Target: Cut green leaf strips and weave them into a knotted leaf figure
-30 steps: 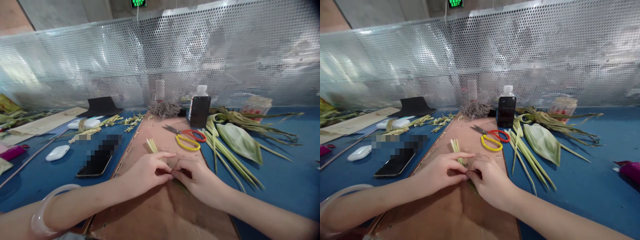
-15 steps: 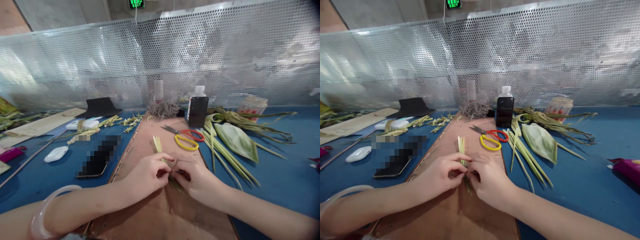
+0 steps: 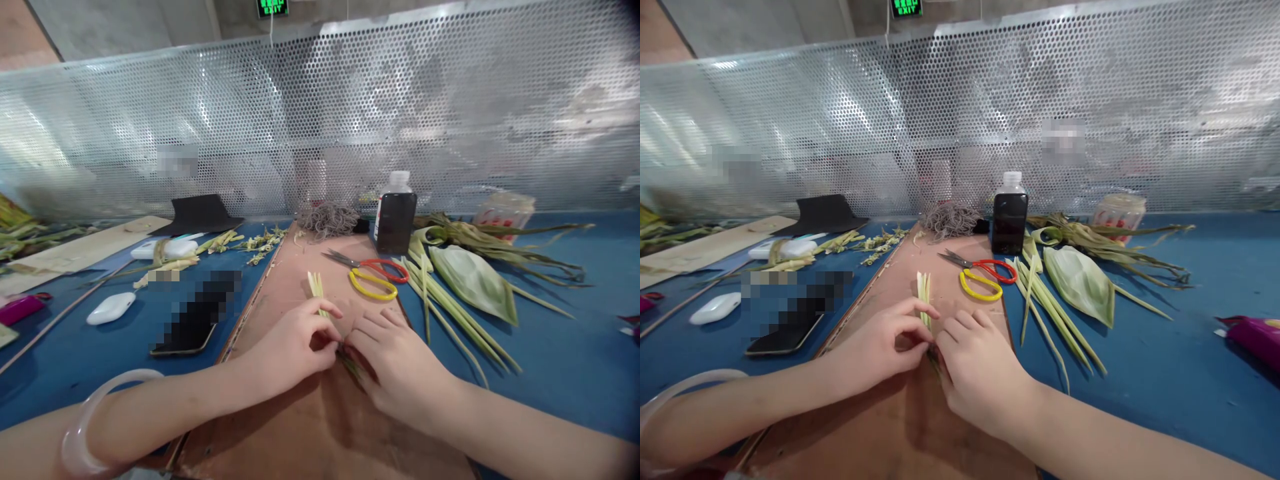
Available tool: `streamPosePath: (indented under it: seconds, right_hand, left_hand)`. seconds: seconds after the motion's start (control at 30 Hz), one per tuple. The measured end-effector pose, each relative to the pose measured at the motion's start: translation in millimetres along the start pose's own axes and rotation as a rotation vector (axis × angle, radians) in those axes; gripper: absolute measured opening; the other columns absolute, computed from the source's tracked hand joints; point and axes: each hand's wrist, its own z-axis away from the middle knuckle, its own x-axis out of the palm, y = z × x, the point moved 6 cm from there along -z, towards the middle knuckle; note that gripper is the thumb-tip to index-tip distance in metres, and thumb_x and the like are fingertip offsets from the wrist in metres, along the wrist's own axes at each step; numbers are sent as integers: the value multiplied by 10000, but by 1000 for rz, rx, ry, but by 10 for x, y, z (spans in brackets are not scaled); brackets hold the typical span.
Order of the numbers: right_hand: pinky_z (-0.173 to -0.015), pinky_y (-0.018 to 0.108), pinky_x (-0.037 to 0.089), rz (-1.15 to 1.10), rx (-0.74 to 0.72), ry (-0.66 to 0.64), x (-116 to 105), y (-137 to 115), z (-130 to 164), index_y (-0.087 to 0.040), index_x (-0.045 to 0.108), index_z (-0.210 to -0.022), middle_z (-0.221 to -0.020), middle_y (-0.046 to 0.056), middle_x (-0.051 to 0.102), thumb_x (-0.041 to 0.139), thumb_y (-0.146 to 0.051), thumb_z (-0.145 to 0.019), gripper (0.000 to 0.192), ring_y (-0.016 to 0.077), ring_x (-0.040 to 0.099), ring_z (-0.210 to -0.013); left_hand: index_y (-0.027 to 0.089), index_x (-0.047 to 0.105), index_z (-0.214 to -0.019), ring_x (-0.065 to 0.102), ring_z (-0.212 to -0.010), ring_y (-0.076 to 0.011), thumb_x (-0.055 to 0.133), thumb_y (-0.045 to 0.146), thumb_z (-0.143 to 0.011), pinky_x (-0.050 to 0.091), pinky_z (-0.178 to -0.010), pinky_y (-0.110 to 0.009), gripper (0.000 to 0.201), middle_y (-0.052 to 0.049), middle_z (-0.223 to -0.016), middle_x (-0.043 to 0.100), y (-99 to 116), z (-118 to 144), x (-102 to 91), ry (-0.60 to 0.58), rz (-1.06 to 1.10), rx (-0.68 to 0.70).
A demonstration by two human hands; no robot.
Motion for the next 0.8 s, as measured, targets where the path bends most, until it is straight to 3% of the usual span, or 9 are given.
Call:
streamPosePath:
  seconds: [0.27,0.47,0.8]
  right_hand:
    - [-726,355,357,-96,75,-92,12,24,-10,-152,602,-820,-851,71,620,455,-113,-850,156,214,520,-805]
    - [-736,338,381,-204,115,-55,2,62,-28,-156,563,-724,-778,53,603,491,-76,-803,133,197,524,-790]
    - [-634,273,353,-303,164,-37,7,102,-44,-167,508,-656,-666,1,547,518,-31,-745,162,144,469,-673]
  left_hand:
    - [167,692,-749,608,-987,-169,604,157,-765,416,-943,-298,90,-41,-1147,583,-69,-66,-9,-159,128,-133]
    - [163,693,-721,627,-956,-185,630,160,-737,419,-942,-315,65,-35,-1151,598,-94,-73,-17,-190,184,-194]
    - [172,703,-765,603,-1045,-180,576,125,-760,413,-954,-297,135,-41,-1207,607,-104,-85,10,-240,236,-158]
